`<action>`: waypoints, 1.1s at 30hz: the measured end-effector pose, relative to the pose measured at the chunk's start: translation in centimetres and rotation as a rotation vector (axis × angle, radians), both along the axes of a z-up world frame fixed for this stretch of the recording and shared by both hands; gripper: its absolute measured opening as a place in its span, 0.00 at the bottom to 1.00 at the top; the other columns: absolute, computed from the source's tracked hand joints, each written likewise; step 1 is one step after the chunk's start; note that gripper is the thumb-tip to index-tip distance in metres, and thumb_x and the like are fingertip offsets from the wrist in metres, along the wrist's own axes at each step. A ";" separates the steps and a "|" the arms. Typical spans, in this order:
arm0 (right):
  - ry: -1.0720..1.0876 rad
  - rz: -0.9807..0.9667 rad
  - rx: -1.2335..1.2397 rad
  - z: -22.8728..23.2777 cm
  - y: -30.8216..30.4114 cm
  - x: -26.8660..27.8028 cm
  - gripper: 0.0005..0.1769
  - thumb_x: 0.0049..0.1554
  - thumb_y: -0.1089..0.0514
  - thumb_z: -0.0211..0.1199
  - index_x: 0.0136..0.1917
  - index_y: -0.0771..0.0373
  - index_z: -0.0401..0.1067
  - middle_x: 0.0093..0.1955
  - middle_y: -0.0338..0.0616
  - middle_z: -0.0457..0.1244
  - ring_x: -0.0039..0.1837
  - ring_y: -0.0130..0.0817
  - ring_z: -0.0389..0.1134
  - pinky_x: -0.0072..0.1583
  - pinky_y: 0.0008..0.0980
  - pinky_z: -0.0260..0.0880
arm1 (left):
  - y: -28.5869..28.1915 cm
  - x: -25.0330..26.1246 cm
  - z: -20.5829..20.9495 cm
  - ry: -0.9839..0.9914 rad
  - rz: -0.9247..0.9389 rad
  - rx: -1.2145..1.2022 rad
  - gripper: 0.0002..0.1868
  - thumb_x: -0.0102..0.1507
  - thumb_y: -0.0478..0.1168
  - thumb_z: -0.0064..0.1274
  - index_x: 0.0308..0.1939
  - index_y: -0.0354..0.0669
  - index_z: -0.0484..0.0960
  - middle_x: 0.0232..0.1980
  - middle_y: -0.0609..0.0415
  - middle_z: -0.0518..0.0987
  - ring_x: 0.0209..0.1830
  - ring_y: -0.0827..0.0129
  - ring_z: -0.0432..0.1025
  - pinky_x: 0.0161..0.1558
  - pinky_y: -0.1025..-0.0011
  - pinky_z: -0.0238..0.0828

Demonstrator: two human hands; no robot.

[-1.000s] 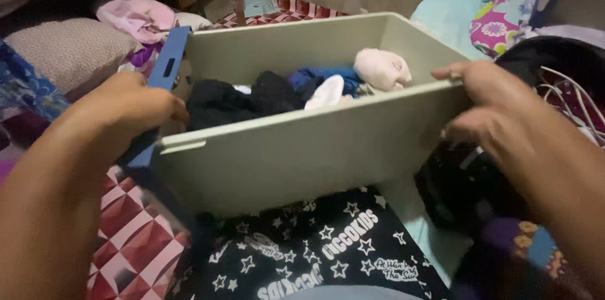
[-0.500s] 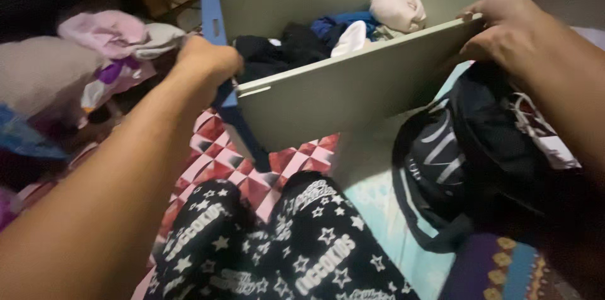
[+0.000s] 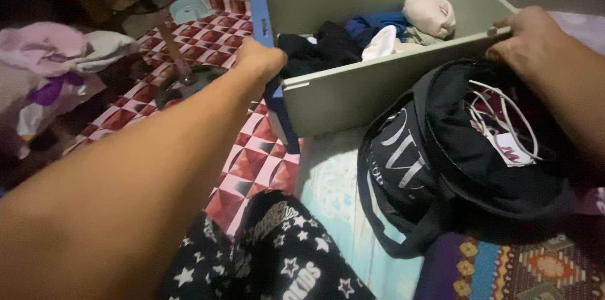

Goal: The person folds clothes taken from an open storage bin, untangles a white charging cable and charger, and places the folded clothes and cable into a dark backpack on the bed. They then adjust the packed items inside the backpack.

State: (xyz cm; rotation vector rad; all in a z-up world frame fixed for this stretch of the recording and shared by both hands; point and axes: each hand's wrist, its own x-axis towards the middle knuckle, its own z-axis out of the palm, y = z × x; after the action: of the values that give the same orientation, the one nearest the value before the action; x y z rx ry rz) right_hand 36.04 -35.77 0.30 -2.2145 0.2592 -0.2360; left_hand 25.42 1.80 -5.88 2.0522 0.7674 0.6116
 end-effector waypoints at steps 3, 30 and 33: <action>0.015 -0.012 -0.040 -0.9 -1.6 0.5 0.36 0.66 0.42 0.50 0.75 0.73 0.58 0.65 0.71 0.60 0.63 0.53 0.67 0.62 0.46 0.67 | -1.1 3.2 0.7 -0.007 -0.170 -0.054 0.24 0.52 0.38 0.65 0.50 0.33 0.79 0.47 0.43 0.84 0.44 0.57 0.81 0.45 0.62 0.79; 0.146 0.059 -0.308 -5.2 -7.7 -0.2 0.37 0.64 0.37 0.56 0.71 0.71 0.65 0.56 0.71 0.66 0.53 0.58 0.71 0.52 0.52 0.71 | -23.1 -5.4 0.4 0.222 -0.439 -0.208 0.61 0.49 0.77 0.58 0.65 0.23 0.69 0.67 0.26 0.69 0.69 0.39 0.65 0.67 0.54 0.64; 0.174 0.096 -0.356 -6.2 -8.5 -1.9 0.37 0.64 0.36 0.57 0.70 0.70 0.66 0.55 0.71 0.67 0.52 0.59 0.72 0.50 0.53 0.72 | -22.3 -6.7 1.2 0.143 -0.493 -0.155 0.55 0.45 0.72 0.62 0.57 0.25 0.78 0.57 0.33 0.80 0.57 0.47 0.79 0.56 0.59 0.76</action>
State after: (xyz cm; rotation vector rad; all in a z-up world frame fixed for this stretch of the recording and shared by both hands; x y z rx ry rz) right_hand 34.10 -44.30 -5.92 -2.5975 0.2177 -0.0364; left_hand 18.74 -20.47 -4.64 2.0482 0.3477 0.1251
